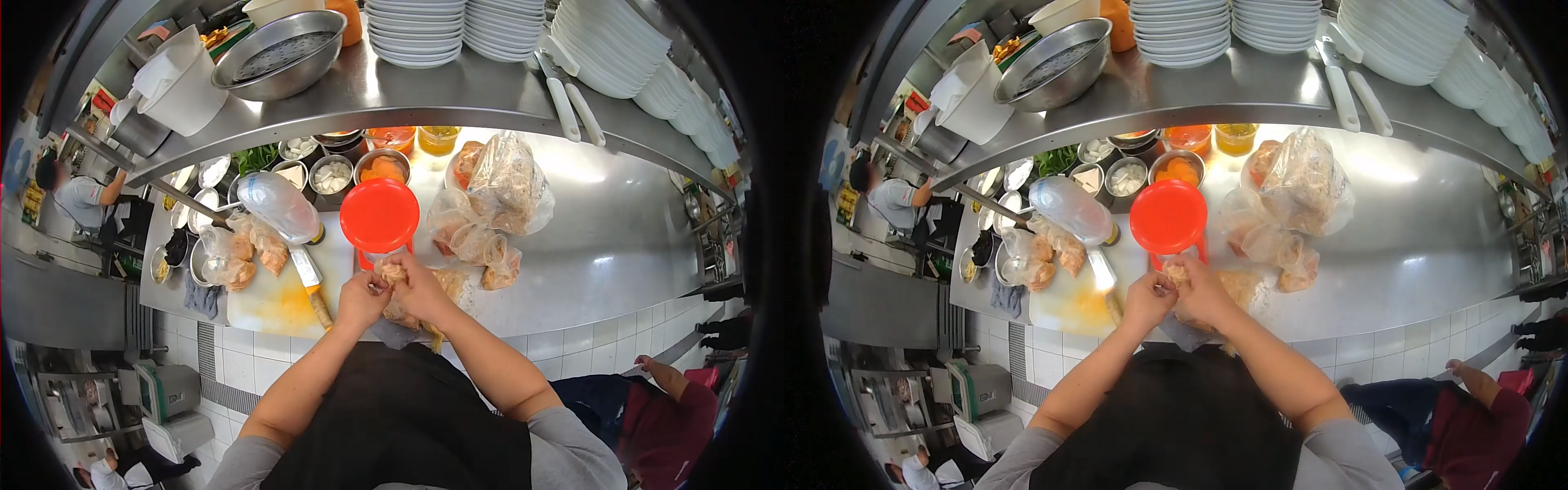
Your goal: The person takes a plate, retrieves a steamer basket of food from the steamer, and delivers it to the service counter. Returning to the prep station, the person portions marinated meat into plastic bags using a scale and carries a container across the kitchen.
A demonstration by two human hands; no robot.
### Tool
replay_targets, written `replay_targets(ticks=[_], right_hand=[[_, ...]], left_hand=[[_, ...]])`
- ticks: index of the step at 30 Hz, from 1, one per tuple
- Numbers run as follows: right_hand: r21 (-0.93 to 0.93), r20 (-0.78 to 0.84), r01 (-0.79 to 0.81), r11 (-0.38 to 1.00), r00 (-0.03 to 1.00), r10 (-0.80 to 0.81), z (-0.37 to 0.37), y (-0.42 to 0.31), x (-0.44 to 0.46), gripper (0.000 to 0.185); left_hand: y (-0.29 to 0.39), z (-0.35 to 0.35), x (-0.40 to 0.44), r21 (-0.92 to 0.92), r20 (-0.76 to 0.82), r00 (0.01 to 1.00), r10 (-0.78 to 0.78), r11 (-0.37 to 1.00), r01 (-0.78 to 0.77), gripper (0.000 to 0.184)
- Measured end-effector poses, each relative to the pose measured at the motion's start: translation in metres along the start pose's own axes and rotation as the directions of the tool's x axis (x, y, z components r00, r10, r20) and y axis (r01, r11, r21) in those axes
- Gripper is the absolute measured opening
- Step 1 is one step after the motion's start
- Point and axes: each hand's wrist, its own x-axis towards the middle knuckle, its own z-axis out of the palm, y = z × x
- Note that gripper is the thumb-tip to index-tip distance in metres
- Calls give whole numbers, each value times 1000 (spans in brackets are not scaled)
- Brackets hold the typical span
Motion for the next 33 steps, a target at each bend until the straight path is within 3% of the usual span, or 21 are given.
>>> replay_targets(ticks=[3,6,15,18,20,21,23,26,29,33], right_hand=[[-369,177,-146,918,958,224,-2,-20,-7,39],[-522,332,-120,845,884,330,-15,-33,-7,43],[-599,443,77,797,861,250,-44,-37,-11,30],[-596,336,91,798,931,145,-50,-34,-24,25],[-328,21,-40,944,999,49,-61,-21,-36,21],[-168,-143,-65,984,989,41,-68,-11,-43,19],[-95,-388,-88,992,920,45,-87,26,-52,13],[-140,-564,-294,946,809,168,-118,71,-69,19],[-289,-636,-312,905,769,62,-134,81,-81,24],[-341,-638,-391,855,764,95,-139,84,-84,35]], left_hand=[[-4,2,-15,-120,-68,994,89,988,-97,35],[-8,1,-25,-177,-71,993,98,978,-109,38],[-3,-4,-30,-375,-35,992,120,919,-124,31],[5,-9,-33,-480,-24,986,166,863,-157,29],[15,-17,-35,-545,-42,976,214,814,-202,28],[25,-25,-34,-575,-63,970,235,786,-228,28],[49,-46,-33,-583,-139,944,299,746,-323,29],[92,-96,-23,-619,-239,916,323,676,-400,27],[122,-127,-5,-713,-334,904,266,557,-427,22],[129,-116,26,-668,-265,917,298,629,-397,19]])
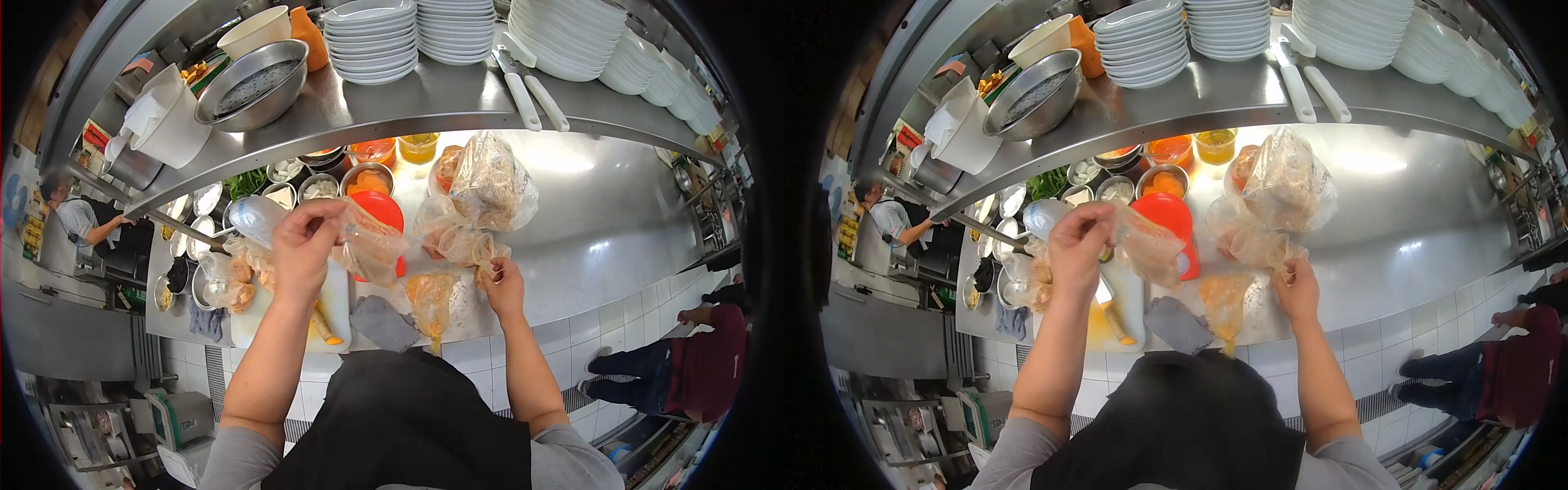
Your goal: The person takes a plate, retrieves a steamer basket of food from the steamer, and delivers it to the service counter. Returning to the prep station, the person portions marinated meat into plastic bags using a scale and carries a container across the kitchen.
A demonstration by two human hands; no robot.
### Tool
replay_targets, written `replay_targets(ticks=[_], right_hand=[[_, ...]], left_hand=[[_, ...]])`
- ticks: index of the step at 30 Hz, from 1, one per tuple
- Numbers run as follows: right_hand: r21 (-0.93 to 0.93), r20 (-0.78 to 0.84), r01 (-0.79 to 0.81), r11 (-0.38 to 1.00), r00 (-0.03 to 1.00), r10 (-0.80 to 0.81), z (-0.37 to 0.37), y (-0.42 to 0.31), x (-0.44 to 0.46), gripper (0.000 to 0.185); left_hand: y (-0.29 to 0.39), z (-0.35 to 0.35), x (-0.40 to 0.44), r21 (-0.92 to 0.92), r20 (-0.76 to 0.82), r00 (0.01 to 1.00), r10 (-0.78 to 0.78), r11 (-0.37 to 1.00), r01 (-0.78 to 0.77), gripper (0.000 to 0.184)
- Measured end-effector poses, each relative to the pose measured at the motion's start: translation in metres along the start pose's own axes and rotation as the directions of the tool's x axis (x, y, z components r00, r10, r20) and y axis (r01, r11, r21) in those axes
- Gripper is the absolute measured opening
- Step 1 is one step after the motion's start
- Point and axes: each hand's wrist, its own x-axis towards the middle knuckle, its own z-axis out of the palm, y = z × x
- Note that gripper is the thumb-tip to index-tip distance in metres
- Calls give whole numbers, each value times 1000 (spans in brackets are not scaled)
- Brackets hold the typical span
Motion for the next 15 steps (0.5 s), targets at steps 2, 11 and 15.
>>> replay_targets(ticks=[2,11,15], right_hand=[[-49,27,-17,999,999,18,0,-2,1,41],[-128,40,-12,992,999,17,0,-18,10,57],[-160,21,1,987,1000,3,4,-15,15,62]], left_hand=[[-19,3,11,63,0,999,-40,997,40,18],[-79,-19,19,119,-163,983,-83,988,103,13],[-92,-28,15,113,-171,982,-84,988,105,15]])
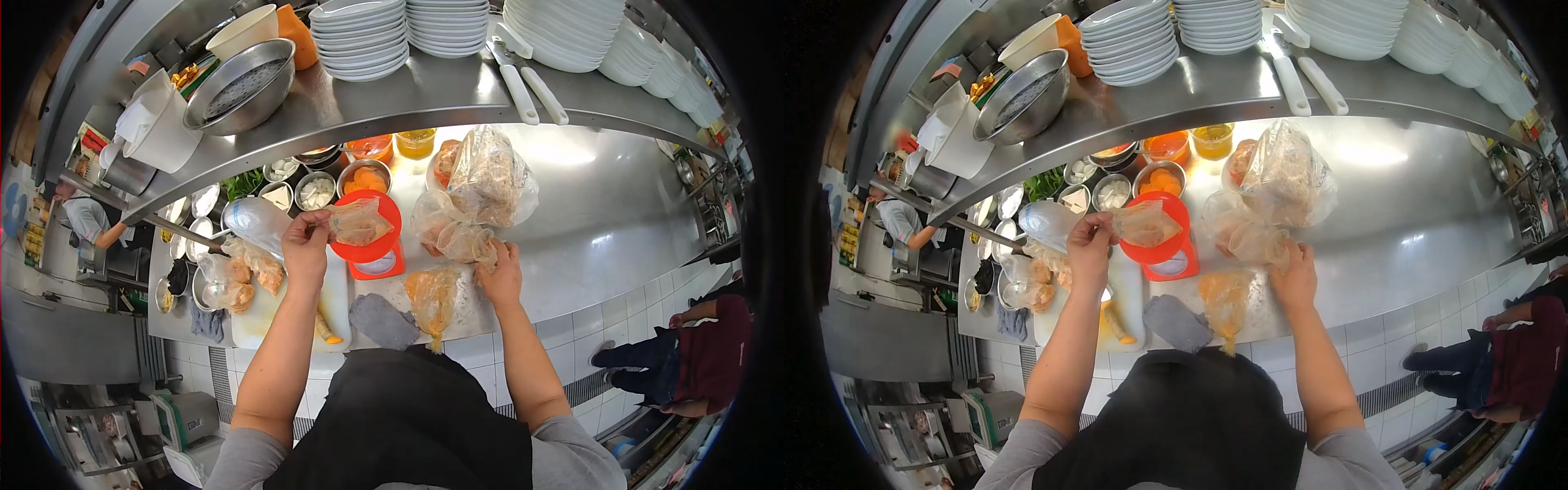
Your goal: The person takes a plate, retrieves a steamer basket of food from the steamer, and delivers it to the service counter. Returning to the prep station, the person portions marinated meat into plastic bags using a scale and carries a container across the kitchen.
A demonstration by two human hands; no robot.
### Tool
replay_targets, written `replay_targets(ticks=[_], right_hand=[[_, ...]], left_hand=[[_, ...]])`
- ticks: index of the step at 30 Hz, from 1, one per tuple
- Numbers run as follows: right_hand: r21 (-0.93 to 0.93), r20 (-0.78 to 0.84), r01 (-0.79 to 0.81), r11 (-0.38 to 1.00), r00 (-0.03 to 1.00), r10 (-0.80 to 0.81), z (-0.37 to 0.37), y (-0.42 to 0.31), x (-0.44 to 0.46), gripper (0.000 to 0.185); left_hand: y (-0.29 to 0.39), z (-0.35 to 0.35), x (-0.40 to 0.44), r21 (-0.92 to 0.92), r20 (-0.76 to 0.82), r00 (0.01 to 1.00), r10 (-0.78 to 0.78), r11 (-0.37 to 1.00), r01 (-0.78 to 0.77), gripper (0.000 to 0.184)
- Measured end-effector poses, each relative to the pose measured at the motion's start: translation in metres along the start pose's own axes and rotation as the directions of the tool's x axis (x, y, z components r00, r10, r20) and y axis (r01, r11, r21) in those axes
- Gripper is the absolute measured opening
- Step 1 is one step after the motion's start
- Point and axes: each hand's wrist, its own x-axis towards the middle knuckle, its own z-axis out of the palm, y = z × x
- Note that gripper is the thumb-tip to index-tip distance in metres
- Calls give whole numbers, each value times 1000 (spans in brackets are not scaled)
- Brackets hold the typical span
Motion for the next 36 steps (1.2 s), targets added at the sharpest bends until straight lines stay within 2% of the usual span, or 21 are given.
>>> replay_targets(ticks=[2,4,8,11,13,15,17,20,21,23,26,29,30,33,34,36], right_hand=[[-36,1,35,999,999,-35,3,2,4,62],[-65,17,45,997,999,-44,4,2,8,62],[-102,64,50,994,997,-43,6,1,12,57],[-144,107,133,981,987,-118,13,14,16,48],[-139,92,153,978,986,-141,18,21,18,38],[-95,22,121,988,993,-120,19,24,21,28],[31,-29,57,998,998,-57,4,27,26,20],[258,-28,-13,966,999,21,-34,-5,30,14],[338,-14,-34,940,999,42,-49,-24,30,13],[429,-5,54,901,998,-57,-66,-61,32,11],[505,-12,191,842,977,-214,-83,-119,36,6],[639,-6,244,729,950,-313,-98,-180,39,6],[695,-3,243,677,942,-336,-99,-197,41,8],[655,65,285,700,902,-427,-89,-234,50,7],[704,120,230,672,894,-431,-81,-243,52,7],[758,71,229,611,902,-426,-60,-262,52,6]], left_hand=[[-8,-5,0,6,11,1000,-6,1000,6,18],[-8,-4,-2,8,14,1000,20,1000,-20,31],[3,-1,-10,150,-56,998,-5,989,13,76],[-49,-18,7,482,50,965,257,840,-248,103],[-31,-4,10,506,153,905,397,755,-417,105],[-14,8,16,522,251,899,360,731,-439,98],[-4,14,23,548,330,933,145,775,-315,81],[11,15,32,710,325,945,-27,667,-225,53],[21,15,29,673,291,956,-32,717,-181,45],[42,13,23,589,230,972,-50,803,-98,29],[43,-5,19,310,189,977,99,938,-155,17],[60,-26,1,125,92,969,229,963,-239,13],[66,-36,-4,107,92,970,223,967,-233,12],[85,-66,-26,97,66,974,219,970,-224,12],[92,-74,-35,121,43,973,225,966,-229,12],[96,-92,-44,175,3,975,220,960,-218,12]])
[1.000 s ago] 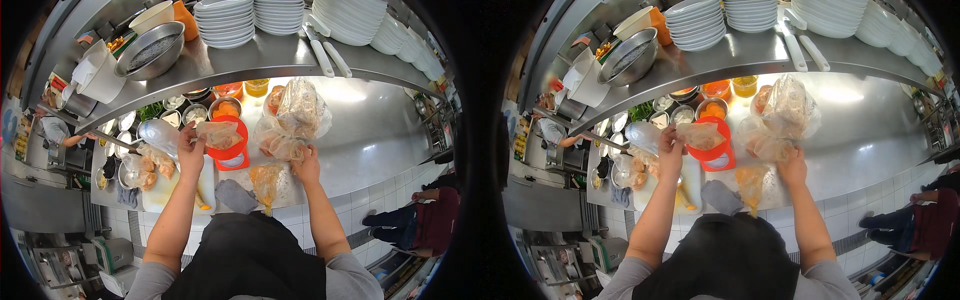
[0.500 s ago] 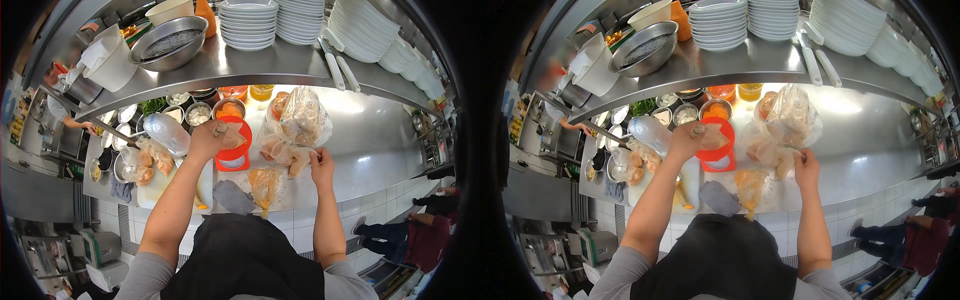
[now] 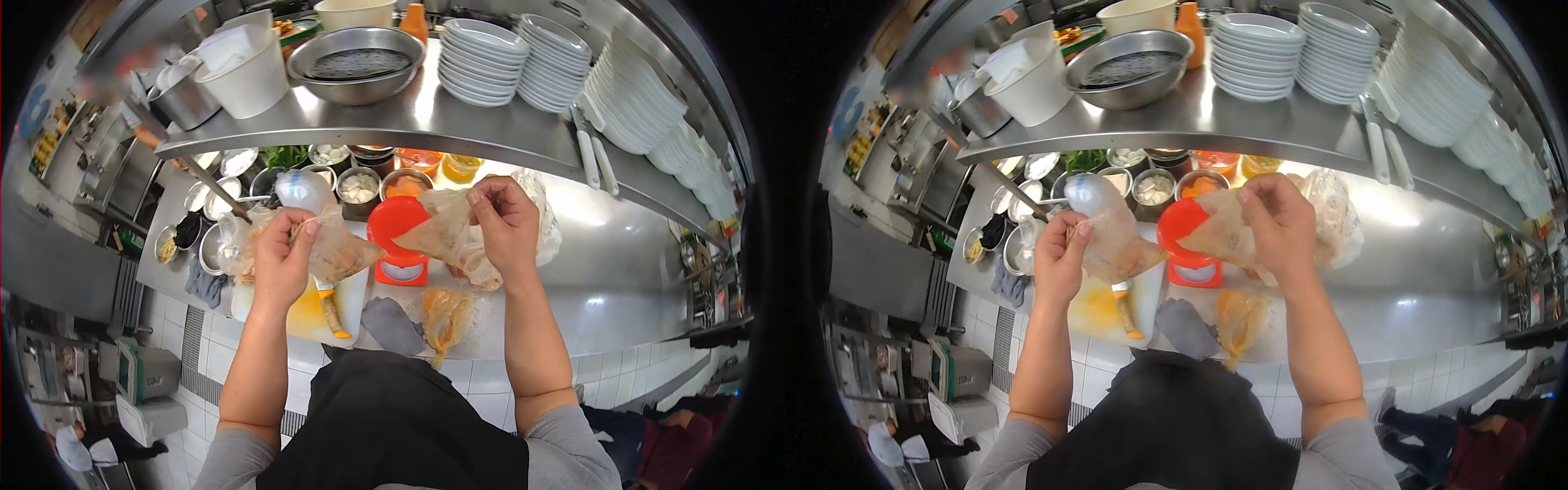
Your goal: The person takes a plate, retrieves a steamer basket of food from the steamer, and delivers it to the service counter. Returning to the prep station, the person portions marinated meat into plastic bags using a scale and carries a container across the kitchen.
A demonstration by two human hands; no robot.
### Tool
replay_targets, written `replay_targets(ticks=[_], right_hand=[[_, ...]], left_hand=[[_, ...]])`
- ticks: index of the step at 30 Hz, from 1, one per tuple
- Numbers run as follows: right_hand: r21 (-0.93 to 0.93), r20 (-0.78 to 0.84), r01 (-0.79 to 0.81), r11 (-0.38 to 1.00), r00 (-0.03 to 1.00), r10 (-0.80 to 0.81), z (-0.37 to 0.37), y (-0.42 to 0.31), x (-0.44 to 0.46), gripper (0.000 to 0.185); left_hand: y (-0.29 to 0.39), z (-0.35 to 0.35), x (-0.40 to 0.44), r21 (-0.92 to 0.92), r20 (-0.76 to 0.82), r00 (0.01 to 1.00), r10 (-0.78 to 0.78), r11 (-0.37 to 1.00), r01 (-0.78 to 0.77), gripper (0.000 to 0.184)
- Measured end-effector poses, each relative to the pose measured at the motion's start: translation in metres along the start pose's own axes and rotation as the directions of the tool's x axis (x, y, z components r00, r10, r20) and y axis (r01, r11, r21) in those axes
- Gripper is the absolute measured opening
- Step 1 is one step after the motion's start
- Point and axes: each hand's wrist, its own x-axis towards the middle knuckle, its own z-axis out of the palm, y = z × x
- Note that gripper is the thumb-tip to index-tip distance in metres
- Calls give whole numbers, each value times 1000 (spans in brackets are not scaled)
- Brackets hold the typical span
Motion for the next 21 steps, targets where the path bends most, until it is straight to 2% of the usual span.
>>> replay_targets(ticks=[1,2,5,9,11,14,17,20,21], right_hand=[[37,-18,9,999,1000,-9,12,3,4,6],[8,36,-17,1000,999,16,21,7,9,5],[-95,121,61,994,991,-49,49,26,16,5],[-178,133,136,975,985,-113,68,30,13,5],[-166,122,91,982,990,-71,70,41,10,9],[-180,107,5,984,994,14,69,57,3,11],[-188,99,-23,982,994,42,66,71,-3,12],[-246,98,-6,969,995,31,64,81,-11,17],[-276,96,2,961,995,25,63,82,-14,19]], left_hand=[[-5,-14,-6,29,-17,1000,-21,999,22,12],[-12,-28,-12,57,-29,999,-43,997,45,11],[-52,-63,-33,103,-115,985,-125,985,137,12],[-99,-85,-62,243,-188,970,-156,949,199,13],[-138,-96,-75,276,-219,960,-175,933,233,14],[-170,-105,-92,309,-276,918,-286,878,367,15],[-195,-105,-100,250,-342,927,-154,936,247,13],[-194,-105,-102,209,-352,904,-243,921,328,24],[-193,-102,-103,325,-365,923,-122,912,249,34]])
